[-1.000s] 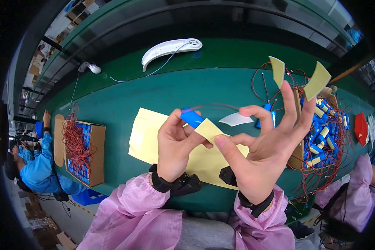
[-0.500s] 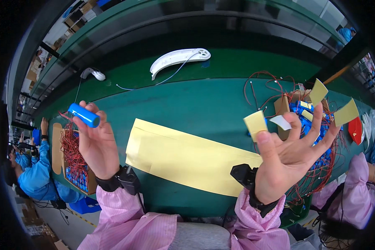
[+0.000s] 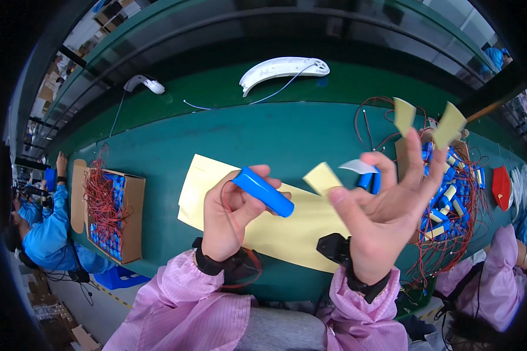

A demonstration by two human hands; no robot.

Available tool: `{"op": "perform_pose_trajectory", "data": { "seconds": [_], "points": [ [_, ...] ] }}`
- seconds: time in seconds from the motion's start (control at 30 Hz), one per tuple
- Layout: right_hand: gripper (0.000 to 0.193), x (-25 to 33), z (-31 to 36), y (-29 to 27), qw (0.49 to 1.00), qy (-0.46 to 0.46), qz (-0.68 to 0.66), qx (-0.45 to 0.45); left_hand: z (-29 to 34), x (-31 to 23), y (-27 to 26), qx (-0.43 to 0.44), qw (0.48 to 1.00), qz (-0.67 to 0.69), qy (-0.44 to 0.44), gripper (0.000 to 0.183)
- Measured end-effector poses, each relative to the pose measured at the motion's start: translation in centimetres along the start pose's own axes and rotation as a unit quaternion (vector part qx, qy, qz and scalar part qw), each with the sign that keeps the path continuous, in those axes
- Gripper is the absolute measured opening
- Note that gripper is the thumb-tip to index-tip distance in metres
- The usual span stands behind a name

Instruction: Assembling lithium-ion battery packs by attaching adhesive strips and connecting wires.

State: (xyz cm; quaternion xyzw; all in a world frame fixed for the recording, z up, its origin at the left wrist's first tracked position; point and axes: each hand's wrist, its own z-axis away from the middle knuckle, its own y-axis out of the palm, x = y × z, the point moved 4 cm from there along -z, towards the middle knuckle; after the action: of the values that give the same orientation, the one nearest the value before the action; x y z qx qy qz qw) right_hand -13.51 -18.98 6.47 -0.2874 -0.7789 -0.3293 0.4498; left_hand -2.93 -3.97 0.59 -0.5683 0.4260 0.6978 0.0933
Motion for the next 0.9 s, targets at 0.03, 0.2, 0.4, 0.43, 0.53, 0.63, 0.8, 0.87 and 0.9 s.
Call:
{"op": "perform_pose_trajectory", "data": {
  "seconds": [0.03,0.2,0.4,0.43,0.53,0.63,0.8,0.87,0.9],
  "points": [
    [0.108,-0.3,0.4,0.9,1.000,0.017,0.000,0.021,0.2,0.0,-0.2,-0.002,1.000,0.001,-0.002,0.046],
    [0.107,-1.1,2.0,4.1,0.997,0.029,0.008,0.072,0.4,-0.2,-1.7,0.009,0.999,0.040,0.020,0.038],
    [0.108,-1.8,2.9,6.2,0.995,0.028,0.023,0.095,0.8,-0.8,-3.3,-0.012,0.999,0.030,-0.007,0.030],
    [0.108,-1.8,3.1,6.5,0.995,0.027,0.022,0.095,0.8,-0.8,-3.6,-0.013,0.999,0.031,-0.007,0.030],
    [0.108,-1.8,3.4,7.3,0.995,0.024,0.020,0.097,1.0,-1.2,-4.4,-0.016,0.999,0.044,-0.009,0.030],
    [0.107,-1.8,3.8,8.1,0.995,0.018,0.019,0.093,1.4,-1.5,-5.4,-0.014,0.999,0.046,-0.018,0.029],
    [0.107,-2.0,4.5,9.5,0.995,0.014,0.015,0.095,1.9,-2.2,-6.8,-0.024,1.000,0.009,0.013,0.035],
    [0.107,-2.1,4.8,10.2,0.995,0.015,0.016,0.094,2.0,-2.6,-7.4,-0.022,0.999,0.026,-0.001,0.032],
    [0.107,-2.2,4.9,10.4,0.995,0.015,0.016,0.094,2.1,-2.7,-7.6,-0.019,0.999,0.043,-0.015,0.030]
  ]
}}
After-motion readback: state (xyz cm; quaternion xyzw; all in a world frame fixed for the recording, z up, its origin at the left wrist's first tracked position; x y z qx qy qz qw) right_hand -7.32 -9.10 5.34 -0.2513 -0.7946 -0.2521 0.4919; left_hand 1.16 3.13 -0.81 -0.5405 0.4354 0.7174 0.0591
